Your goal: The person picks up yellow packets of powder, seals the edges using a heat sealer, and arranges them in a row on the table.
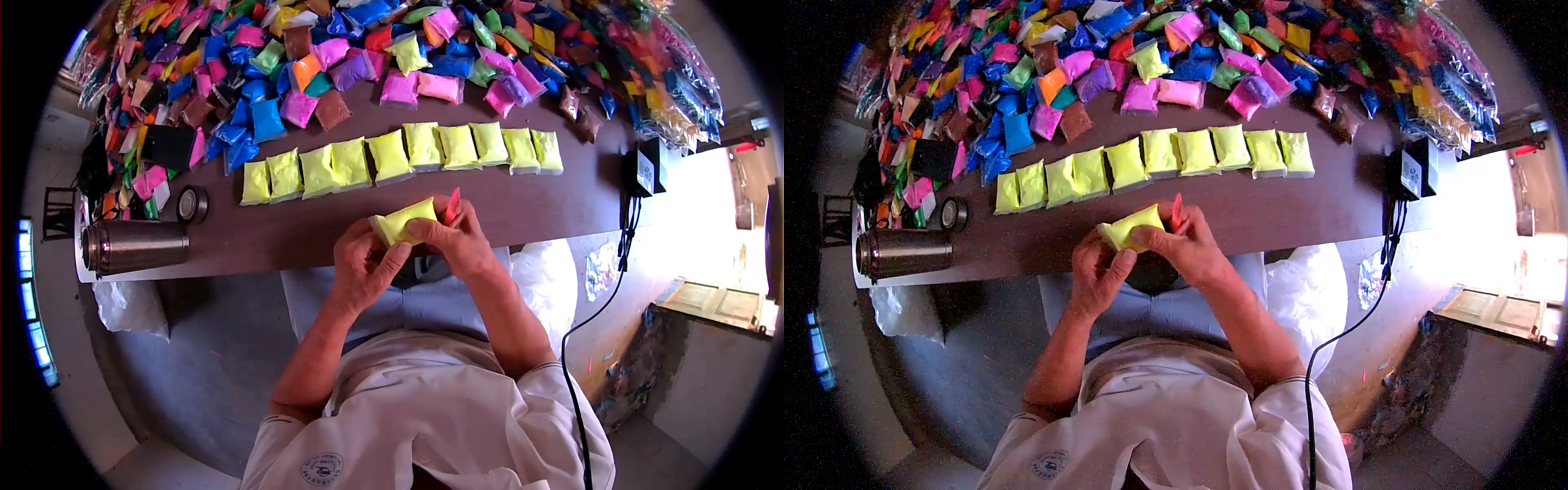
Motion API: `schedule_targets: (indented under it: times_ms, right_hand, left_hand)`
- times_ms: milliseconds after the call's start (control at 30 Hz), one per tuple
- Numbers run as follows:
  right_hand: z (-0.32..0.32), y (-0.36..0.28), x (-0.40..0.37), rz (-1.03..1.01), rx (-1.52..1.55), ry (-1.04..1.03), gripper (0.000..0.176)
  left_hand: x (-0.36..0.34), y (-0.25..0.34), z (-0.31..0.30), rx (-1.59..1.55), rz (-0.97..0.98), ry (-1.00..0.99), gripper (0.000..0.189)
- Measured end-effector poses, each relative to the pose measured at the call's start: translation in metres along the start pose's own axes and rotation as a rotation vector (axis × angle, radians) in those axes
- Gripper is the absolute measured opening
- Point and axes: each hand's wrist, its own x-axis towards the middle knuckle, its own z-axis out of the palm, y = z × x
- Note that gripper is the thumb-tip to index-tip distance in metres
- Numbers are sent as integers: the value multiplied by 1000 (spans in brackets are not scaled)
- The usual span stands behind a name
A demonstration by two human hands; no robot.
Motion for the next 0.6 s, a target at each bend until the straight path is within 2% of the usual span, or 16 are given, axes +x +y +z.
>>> schedule_targets:
  times_ms: [67,100,200,267,300,333,367,500,567,600]
  right_hand:
    - [-1,3,2,-37,0,-4,22]
    - [-2,1,2,-38,-1,-5,22]
    - [-5,-12,4,15,-36,-105,18]
    - [-4,-24,7,116,-126,-208,23]
    - [-2,-24,8,115,-128,-209,23]
    - [3,-22,8,108,-73,-158,26]
    - [7,-20,8,103,-18,-107,29]
    - [22,-10,1,31,82,-34,35]
    - [22,-8,-1,61,129,53,32]
    - [18,-6,-1,61,130,55,32]
  left_hand:
    - [0,-1,-2,33,-24,-29,30]
    - [1,-3,-3,43,31,-28,29]
    - [0,-14,-4,2,120,-32,29]
    - [0,-12,-6,-49,155,-36,29]
    - [-3,-7,-8,-181,-18,-23,31]
    - [-4,-4,-9,-312,-192,-9,32]
    - [-3,-6,-14,-237,-171,-45,35]
    - [-3,-9,-10,-290,-185,-10,32]
    - [-2,-14,-10,-129,-7,-56,29]
    - [-2,-14,-10,-129,-8,-58,29]
